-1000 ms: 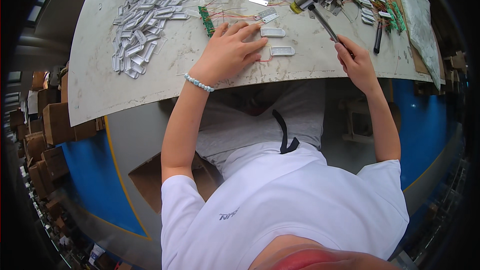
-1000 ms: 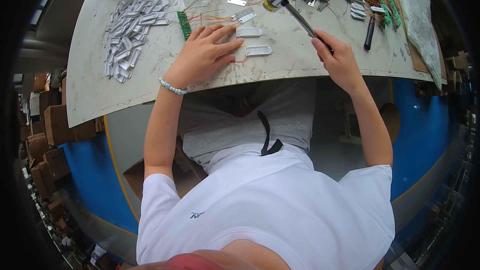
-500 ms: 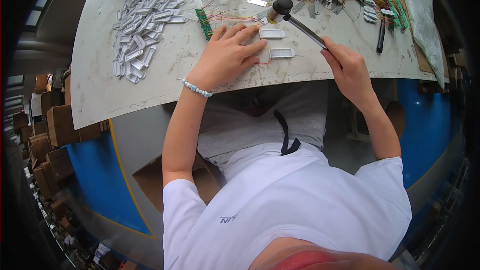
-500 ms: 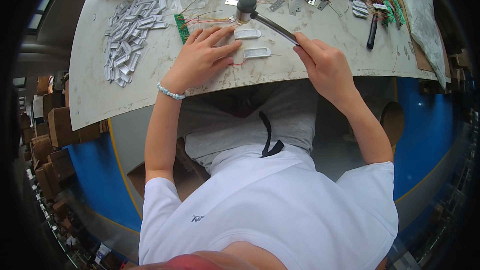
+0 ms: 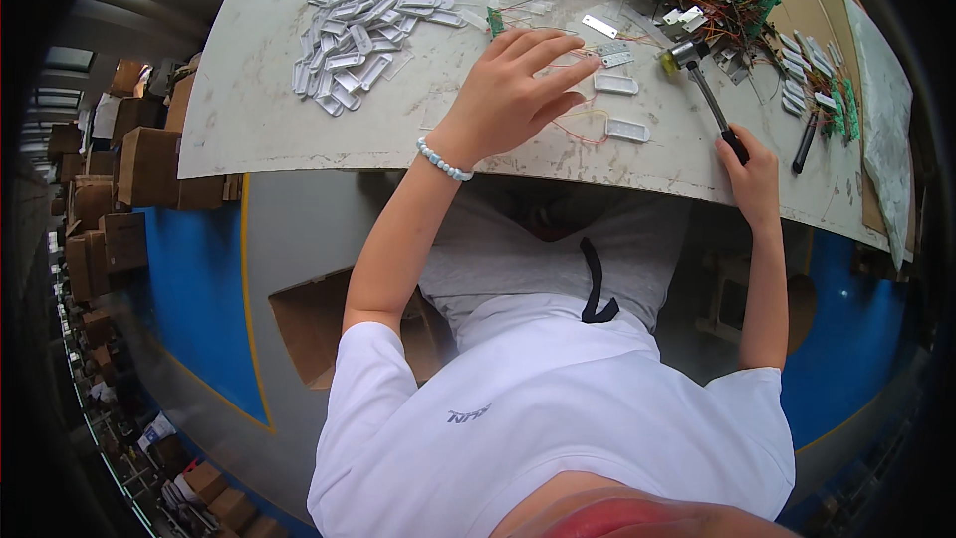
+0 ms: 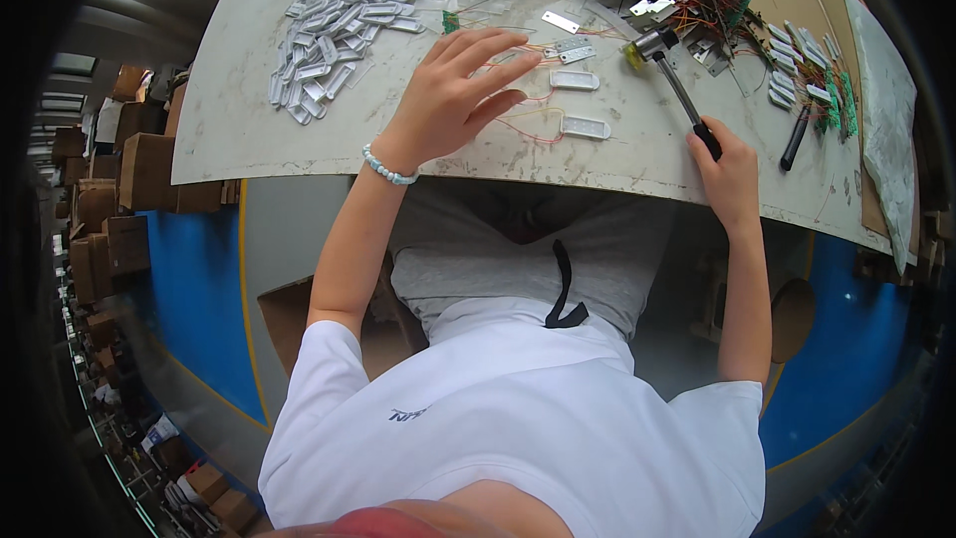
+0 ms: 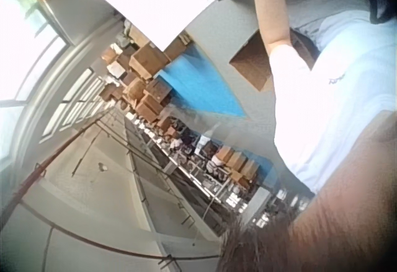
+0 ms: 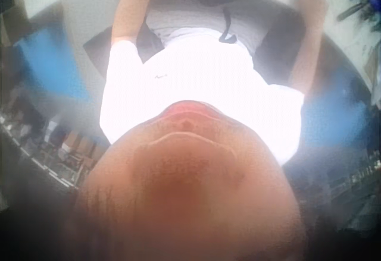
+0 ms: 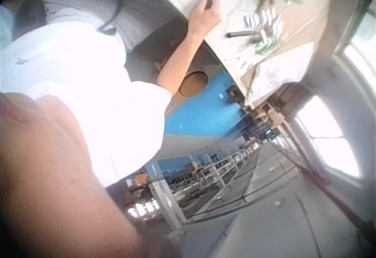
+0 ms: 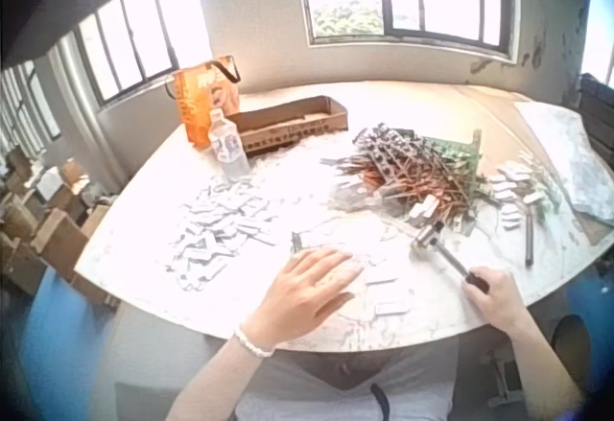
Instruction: Manually assembling LED components by placing covers and securing them with a hammer on an assembly line.
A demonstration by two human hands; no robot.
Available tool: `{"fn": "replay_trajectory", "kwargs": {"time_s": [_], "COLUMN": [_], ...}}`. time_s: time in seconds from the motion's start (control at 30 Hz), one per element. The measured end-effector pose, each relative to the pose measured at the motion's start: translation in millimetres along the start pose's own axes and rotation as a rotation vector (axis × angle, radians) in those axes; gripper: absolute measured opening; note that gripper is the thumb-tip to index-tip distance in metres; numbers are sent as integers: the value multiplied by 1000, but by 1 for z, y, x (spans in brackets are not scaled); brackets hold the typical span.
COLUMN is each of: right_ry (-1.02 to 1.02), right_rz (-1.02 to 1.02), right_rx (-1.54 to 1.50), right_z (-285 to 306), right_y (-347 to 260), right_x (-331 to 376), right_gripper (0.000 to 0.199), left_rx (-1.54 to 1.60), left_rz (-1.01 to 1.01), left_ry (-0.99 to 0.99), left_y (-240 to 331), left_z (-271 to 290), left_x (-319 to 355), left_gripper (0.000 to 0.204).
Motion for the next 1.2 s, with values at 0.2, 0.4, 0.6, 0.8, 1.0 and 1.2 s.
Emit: {"fn": "replay_trajectory", "kwargs": {"time_s": [0.2, 0.4, 0.6, 0.8, 1.0, 1.2], "right_ry": [151, 256, 213, 152, -183, -492], "right_rz": [118, 223, 331, 509, 348, 124], "right_rx": [350, 305, 42, -170, -797, -1560], "right_z": [-4, 0, 4, -24, -71, -117], "right_y": [-21, -51, -89, -129, -160, -173], "right_x": [3, -8, -28, -45, -47, -48], "right_gripper": [25, 25, 22, 20, 27, 34], "left_rx": [-454, -348, -220, -222, -14, -60], "left_rz": [693, 656, 654, 532, 332, 165], "left_ry": [35, -145, -159, -108, 276, 331], "left_y": [-106, -140, -142, -138, -34, 37], "left_z": [37, 17, 23, 28, 49, 4], "left_x": [47, 72, 73, 78, 37, 9], "left_gripper": [14, 10, 15, 18, 13, 18]}}
Point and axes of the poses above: each hand's wrist, its own x-axis away from the middle knuckle, its own z-axis out of the back of the hand, y = z × x, the point moved 4 cm from there along -x, towards the middle knuckle, and after that the axes turned 7 degrees about -y, right-handed, at the moved point
